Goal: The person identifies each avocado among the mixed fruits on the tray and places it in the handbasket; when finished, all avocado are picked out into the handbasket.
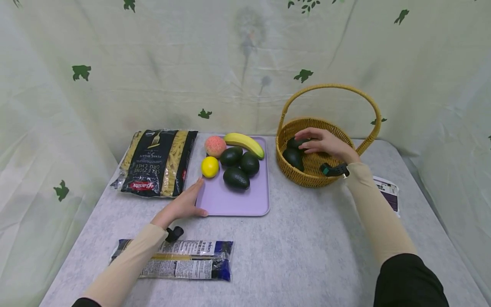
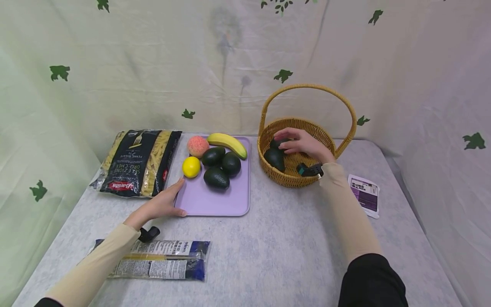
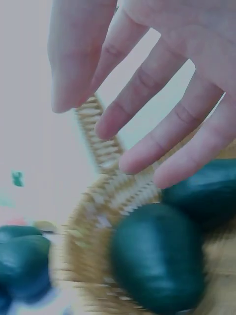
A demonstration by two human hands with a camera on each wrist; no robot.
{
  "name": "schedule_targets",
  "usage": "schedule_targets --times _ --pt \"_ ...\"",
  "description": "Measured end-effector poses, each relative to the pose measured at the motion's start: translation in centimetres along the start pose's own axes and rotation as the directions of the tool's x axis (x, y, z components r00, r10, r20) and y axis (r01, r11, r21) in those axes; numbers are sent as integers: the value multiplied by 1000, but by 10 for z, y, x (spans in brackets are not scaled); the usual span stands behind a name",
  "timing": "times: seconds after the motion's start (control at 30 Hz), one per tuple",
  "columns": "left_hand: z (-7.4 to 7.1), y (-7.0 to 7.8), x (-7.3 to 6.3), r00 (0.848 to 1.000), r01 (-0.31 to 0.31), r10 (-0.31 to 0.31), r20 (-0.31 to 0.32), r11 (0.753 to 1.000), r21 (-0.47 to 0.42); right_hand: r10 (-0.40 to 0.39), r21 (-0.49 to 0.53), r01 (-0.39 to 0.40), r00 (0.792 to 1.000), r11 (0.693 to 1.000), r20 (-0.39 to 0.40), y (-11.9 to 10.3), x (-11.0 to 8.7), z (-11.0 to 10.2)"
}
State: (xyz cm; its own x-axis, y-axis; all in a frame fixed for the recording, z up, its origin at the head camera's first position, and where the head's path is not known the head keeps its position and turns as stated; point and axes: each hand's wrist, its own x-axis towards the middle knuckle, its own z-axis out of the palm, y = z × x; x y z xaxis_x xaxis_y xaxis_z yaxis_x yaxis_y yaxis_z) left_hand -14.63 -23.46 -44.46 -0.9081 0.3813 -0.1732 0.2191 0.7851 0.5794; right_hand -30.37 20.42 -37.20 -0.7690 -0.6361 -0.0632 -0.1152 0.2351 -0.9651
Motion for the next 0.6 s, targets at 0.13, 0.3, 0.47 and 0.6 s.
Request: schedule_targets --times 0.13,0.3,0.47,0.6 --pt "0 0 -1 1000 2 -2 1 1000 -4 -60 24 60 998 998 31 -12 4 16" --pt "0 0 -1 1000 3 -3 4 1000 -5 -96 13 95 992 995 77 -25 13 44" --pt "0 -1 -1 1000 1 -1 0 1000 0 -102 -49 111 983 993 155 -33 24 73" --pt "0 -1 -1 1000 -1 1 -1 1000 3 -109 -88 131 969 988 220 -34 34 93"
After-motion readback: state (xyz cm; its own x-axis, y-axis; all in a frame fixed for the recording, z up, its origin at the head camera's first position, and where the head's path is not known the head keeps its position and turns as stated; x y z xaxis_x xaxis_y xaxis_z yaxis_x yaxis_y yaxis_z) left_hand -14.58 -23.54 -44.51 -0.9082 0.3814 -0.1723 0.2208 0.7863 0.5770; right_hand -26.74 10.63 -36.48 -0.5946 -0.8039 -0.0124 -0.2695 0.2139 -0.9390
